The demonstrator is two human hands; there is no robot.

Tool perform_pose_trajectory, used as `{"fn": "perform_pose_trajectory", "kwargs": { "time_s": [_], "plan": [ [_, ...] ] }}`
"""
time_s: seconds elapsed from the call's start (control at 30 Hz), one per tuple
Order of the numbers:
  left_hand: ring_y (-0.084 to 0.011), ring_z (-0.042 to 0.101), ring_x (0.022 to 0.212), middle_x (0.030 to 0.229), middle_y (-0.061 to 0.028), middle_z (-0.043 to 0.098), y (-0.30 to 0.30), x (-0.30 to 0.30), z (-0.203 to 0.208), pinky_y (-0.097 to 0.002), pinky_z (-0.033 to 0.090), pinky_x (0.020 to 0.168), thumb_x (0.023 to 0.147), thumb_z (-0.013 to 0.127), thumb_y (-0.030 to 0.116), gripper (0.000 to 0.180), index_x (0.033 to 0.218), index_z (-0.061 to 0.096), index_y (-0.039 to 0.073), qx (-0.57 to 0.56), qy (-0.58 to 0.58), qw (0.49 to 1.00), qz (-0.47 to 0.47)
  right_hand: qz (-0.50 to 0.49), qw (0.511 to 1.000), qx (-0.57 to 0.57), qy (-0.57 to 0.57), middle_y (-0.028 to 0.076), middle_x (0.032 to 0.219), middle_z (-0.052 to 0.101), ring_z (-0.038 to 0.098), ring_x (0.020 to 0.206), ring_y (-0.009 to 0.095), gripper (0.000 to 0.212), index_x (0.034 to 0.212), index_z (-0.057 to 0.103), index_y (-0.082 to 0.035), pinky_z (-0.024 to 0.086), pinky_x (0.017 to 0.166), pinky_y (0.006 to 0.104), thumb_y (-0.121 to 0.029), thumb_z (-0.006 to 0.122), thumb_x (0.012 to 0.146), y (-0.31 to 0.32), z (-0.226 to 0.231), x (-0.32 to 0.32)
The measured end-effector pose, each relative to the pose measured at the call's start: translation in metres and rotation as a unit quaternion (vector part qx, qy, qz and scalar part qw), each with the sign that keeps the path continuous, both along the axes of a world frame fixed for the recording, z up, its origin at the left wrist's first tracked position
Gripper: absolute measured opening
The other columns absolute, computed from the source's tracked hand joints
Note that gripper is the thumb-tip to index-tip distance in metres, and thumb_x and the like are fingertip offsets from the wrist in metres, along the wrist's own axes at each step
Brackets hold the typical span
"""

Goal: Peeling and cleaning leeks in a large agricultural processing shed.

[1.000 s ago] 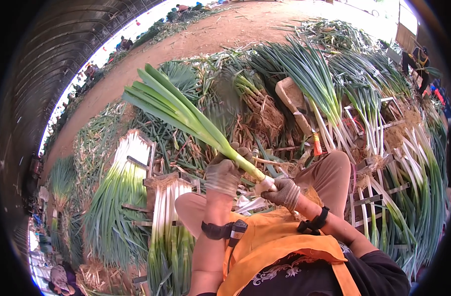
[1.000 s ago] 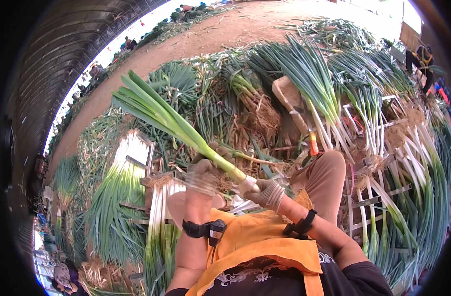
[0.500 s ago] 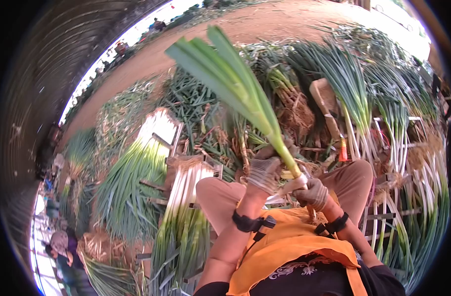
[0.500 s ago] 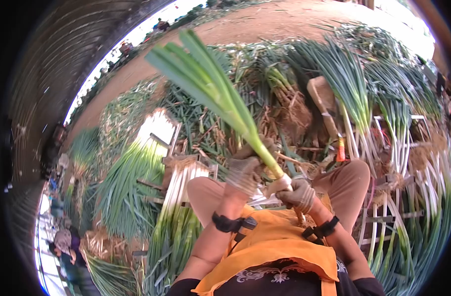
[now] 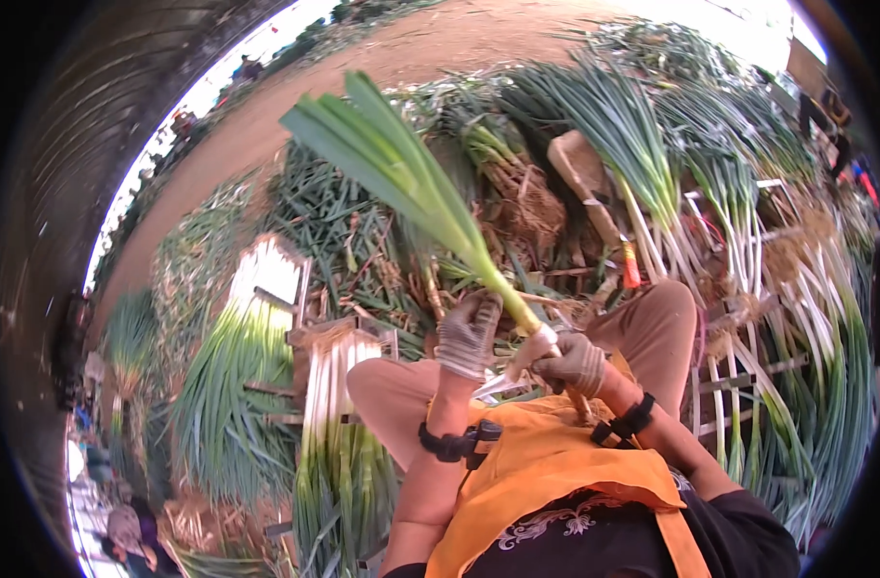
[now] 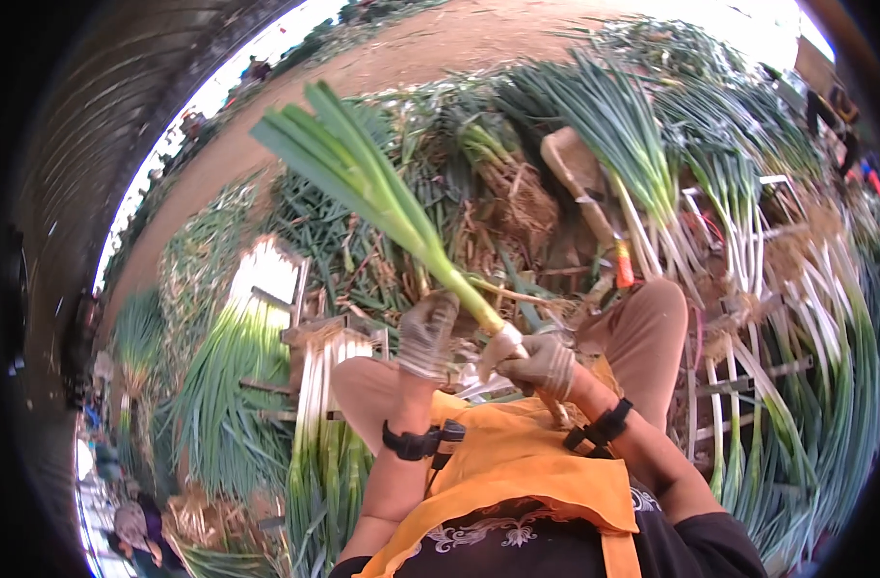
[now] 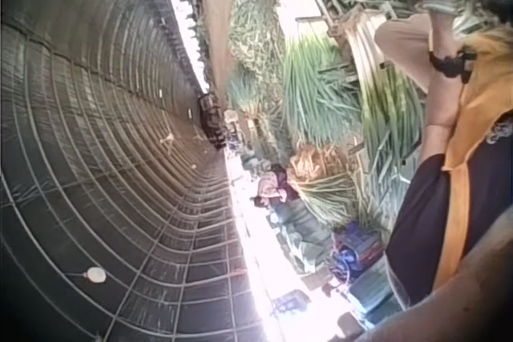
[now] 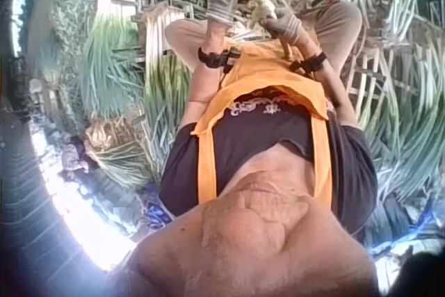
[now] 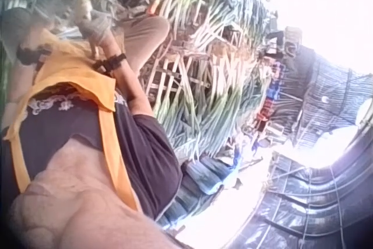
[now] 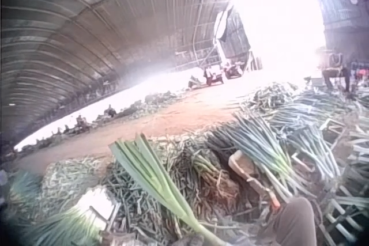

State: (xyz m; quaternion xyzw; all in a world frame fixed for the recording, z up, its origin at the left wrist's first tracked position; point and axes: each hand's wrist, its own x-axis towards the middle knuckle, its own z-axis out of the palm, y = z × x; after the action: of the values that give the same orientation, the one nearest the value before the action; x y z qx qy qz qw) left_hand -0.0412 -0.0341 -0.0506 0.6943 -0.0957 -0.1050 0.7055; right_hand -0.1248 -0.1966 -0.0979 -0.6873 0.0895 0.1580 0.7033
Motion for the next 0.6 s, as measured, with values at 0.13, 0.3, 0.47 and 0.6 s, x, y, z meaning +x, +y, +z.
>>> {"fn": "perform_pose_trajectory", "kwargs": {
  "time_s": [0.13,0.3,0.47,0.6],
  "plan": [
    [-0.0066,0.052,0.056,0.065,-0.0016,0.057,-0.007,0.004,0.008,-0.0199,0.043,0.052,0.089,0.051,0.012,0.017,0.089,0.06,-0.002,0.06,0.069,0.996,0.006,0.034,0.995,0.088,-0.017,0.001,0.058,0.054,0.049,0.048,0.008,0.023,0.086,0.061,0.0,0.04,0.044,0.0231,-0.02,0.065,0.076,-0.009,-0.006,-0.002],
    [-0.0121,0.054,0.055,0.06,-0.0028,0.055,-0.003,0.0,-0.014,-0.025,0.042,0.053,0.085,0.051,0.011,0.014,0.078,0.059,0.001,0.074,0.02,0.997,-0.025,0.069,0.982,0.173,0.016,0.001,0.058,0.052,0.048,0.048,0.008,0.024,0.086,0.061,0.001,0.039,0.044,0.0223,-0.019,0.066,0.075,-0.015,-0.002,-0.002],
    [-0.03,0.056,0.073,0.083,-0.0155,0.061,0.004,-0.009,-0.076,-0.0306,0.046,0.068,0.081,0.055,0.018,0.021,0.096,0.061,0.004,0.469,-0.171,0.844,-0.196,0.084,0.961,0.259,0.044,0.002,0.058,0.053,0.047,0.045,0.009,0.021,0.082,0.061,0.001,0.035,0.038,0.0224,-0.017,0.066,0.075,-0.029,0.004,-0.014],
    [-0.0227,0.058,0.081,0.095,-0.0129,0.059,0.008,0.018,-0.048,-0.0324,0.049,0.075,0.085,0.053,0.018,0.032,0.113,0.046,0.003,-0.15,0.212,0.958,-0.123,0.145,0.987,0.067,0.025,0.0,0.06,0.053,0.05,0.052,0.009,0.019,0.082,0.061,-0.004,0.039,0.046,0.0221,-0.022,0.064,0.075,-0.021,0.011,-0.009]
  ]
}}
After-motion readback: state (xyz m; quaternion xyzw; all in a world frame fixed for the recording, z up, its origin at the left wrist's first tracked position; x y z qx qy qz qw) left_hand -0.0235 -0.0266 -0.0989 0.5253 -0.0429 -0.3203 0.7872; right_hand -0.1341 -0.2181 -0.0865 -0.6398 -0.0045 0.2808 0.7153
